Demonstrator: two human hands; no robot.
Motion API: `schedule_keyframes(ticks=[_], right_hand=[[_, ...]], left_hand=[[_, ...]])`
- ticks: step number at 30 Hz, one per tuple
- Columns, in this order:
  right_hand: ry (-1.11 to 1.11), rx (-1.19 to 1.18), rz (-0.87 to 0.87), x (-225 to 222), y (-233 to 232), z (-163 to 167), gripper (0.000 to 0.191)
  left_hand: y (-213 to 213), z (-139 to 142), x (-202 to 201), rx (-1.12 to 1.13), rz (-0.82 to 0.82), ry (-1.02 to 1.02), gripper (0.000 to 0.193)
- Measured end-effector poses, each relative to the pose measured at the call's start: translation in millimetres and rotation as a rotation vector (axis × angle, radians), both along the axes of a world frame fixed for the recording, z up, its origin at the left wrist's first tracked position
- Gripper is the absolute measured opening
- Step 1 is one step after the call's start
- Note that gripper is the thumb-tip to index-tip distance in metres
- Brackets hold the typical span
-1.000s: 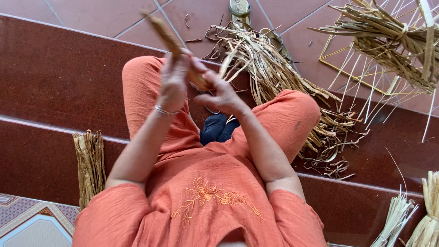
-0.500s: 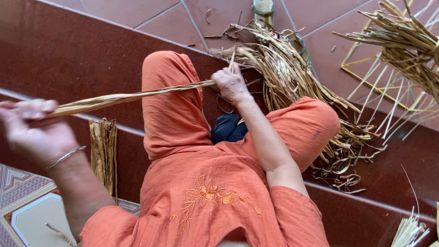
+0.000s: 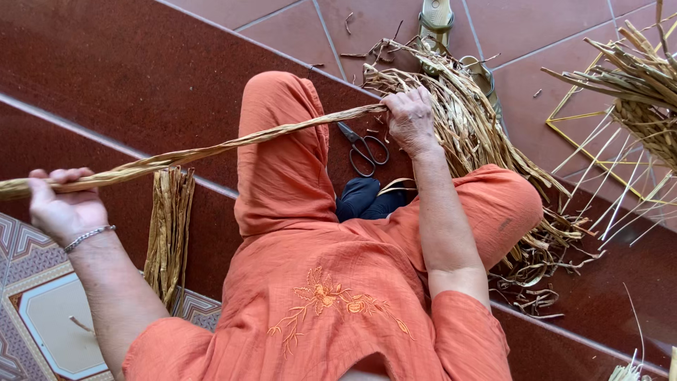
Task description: The person sits on a tiled floor and processes bundles of dried plant strips. They separate and align the strips, then use scissors to trim and cut them into shorter pieces, placing the cut pieces into a pile on the floor.
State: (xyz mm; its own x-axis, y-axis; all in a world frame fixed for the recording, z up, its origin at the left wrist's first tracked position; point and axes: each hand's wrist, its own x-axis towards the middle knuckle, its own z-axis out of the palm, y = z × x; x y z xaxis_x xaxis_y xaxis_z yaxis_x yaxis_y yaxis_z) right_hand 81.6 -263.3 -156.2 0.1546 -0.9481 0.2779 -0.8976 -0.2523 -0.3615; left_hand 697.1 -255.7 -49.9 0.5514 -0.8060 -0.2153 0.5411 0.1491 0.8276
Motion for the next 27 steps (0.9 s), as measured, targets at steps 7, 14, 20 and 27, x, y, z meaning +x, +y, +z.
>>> schedule_keyframes(ticks=[7, 14, 20, 27], right_hand=[[-0.080, 0.033, 0.015, -10, 8, 28, 0.008], [-0.054, -0.101, 0.047, -6, -1, 44, 0.015], [-0.050, -0.237, 0.026, 3, -7, 48, 0.025], [0.005, -0.341, -0.167, 6, -16, 54, 0.040]], left_hand=[[45, 19, -16, 0.778, -0.246, -0.545, 0.029], [25, 47, -73, 0.955, -0.656, -1.732, 0.060], [-40, 10, -242, -0.447, -0.961, -1.574, 0.063], [-74, -13, -330, -0.009, -1.501, -1.633, 0.029]])
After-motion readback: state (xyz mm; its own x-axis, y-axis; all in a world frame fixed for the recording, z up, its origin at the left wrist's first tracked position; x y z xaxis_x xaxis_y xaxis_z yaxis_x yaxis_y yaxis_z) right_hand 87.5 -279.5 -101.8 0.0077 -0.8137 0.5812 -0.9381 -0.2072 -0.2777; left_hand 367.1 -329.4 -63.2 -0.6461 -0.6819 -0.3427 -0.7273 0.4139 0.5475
